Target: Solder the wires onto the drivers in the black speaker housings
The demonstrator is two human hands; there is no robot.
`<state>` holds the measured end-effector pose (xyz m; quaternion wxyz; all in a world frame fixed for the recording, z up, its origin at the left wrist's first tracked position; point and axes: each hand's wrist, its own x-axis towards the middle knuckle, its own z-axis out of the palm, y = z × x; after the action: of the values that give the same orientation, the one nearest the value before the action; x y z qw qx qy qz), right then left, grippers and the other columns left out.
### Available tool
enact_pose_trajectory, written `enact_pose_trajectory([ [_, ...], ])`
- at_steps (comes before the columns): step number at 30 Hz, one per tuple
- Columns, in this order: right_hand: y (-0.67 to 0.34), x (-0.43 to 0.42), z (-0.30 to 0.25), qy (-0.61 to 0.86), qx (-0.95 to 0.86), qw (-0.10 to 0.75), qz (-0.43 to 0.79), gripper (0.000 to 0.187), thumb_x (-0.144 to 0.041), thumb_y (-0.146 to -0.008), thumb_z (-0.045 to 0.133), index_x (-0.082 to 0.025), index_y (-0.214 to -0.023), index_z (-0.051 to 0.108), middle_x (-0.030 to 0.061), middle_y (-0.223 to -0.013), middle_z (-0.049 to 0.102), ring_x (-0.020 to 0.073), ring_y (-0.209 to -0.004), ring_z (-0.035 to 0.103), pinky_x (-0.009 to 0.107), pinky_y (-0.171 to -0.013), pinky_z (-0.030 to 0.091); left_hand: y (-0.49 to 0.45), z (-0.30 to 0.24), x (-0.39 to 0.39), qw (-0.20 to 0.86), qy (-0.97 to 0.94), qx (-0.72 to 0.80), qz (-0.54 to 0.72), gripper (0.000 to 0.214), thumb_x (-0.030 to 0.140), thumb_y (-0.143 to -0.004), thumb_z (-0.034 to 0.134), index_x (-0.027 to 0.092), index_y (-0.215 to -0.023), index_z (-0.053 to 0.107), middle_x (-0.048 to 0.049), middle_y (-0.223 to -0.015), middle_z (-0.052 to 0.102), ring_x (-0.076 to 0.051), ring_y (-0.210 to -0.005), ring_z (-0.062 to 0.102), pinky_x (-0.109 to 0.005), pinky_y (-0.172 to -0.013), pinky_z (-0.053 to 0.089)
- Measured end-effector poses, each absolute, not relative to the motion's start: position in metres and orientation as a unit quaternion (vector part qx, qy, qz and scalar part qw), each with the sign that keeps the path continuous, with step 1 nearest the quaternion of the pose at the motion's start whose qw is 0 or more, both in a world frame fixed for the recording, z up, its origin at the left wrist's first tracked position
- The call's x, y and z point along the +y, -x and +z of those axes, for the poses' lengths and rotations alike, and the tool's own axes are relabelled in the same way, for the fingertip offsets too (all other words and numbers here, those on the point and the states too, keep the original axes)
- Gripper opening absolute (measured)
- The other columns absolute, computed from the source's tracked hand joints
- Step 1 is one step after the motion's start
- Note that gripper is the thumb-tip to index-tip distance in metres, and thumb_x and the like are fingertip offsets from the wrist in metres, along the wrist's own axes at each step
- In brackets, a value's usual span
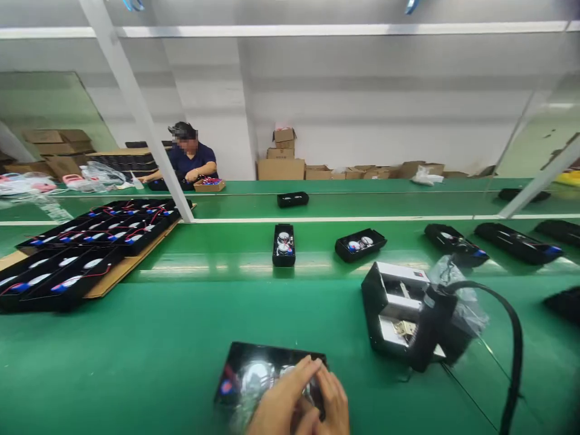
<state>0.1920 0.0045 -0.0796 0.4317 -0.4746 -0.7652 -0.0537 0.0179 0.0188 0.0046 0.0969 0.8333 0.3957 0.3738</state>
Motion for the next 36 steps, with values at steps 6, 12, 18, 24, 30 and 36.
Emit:
enact_pose_trajectory([
  [6,-0.261,0.014,-0.024,0.469,-0.817,0.335,-0.020,0.011,-0.012,-0.085,0.067,-0.024,-0.086,0.067,0.0103,-0.139,0.066,0.0376,-0.140,0.054,0.066,-0.110,0.047,-0.007,0.042,0.011,0.156,-0.759,0.459,0.434,0.027,0.019,-0.099,0.058,0.028,-0.122,0.070,-0.0064,-0.119,0.078,-0.021,-0.109,0.075,-0.035,-0.095,0.066],
  [12,-0.274,0.018,0.007,0.462,-0.822,0.330,0.027,0.033,-0.016,-0.086,0.073,-0.022,-0.118,0.066,0.0124,-0.126,0.072,0.0337,-0.123,0.064,0.058,-0.101,0.052,0.016,0.029,0.008,0.162,-0.735,0.509,0.419,0.021,0.023,-0.100,0.062,0.028,-0.117,0.072,-0.0027,-0.111,0.078,-0.017,-0.100,0.076,-0.030,-0.089,0.066],
  [18,-0.225,0.034,0.014,0.300,-0.877,0.355,0.120,0.021,-0.006,-0.092,0.064,-0.022,-0.104,0.070,0.0051,-0.110,0.080,0.0256,-0.111,0.071,0.047,-0.094,0.053,0.007,0.026,0.006,0.135,-0.744,0.497,0.426,0.018,0.023,-0.099,0.063,0.027,-0.114,0.073,-0.0022,-0.110,0.076,-0.016,-0.103,0.074,-0.030,-0.093,0.064],
  [24,-0.231,0.053,0.026,0.350,-0.777,0.470,0.232,0.013,-0.022,-0.093,0.075,-0.022,-0.105,0.074,0.0014,-0.088,0.081,0.0146,-0.077,0.073,0.029,-0.073,0.056,0.011,0.024,0.003,0.076,-0.716,0.544,0.431,0.042,0.032,-0.094,0.073,0.027,-0.134,0.063,-0.0057,-0.120,0.068,-0.020,-0.108,0.071,-0.035,-0.094,0.063],
  [30,-0.244,0.045,0.048,0.313,-0.931,0.178,0.053,0.024,-0.009,-0.098,0.056,-0.023,-0.104,0.074,0.0016,-0.089,0.078,0.0167,-0.078,0.068,0.034,-0.067,0.039,0.002,0.013,0.005,0.092,-0.827,0.436,0.343,0.070,0.030,-0.089,0.078,0.024,-0.151,0.046,-0.0114,-0.132,0.066,-0.033,-0.139,0.053,-0.054,-0.111,0.054],
  [36,-0.231,0.039,0.060,0.344,-0.935,-0.025,0.076,0.029,-0.004,-0.089,0.049,-0.020,-0.106,0.067,0.0048,-0.093,0.073,0.0189,-0.073,0.059,0.037,-0.061,0.024,-0.009,-0.001,0.014,0.090,-0.871,0.411,0.254,0.077,0.008,-0.087,0.071,0.024,-0.156,0.040,-0.0068,-0.119,0.072,-0.035,-0.139,0.050,-0.068,-0.121,0.039],
])
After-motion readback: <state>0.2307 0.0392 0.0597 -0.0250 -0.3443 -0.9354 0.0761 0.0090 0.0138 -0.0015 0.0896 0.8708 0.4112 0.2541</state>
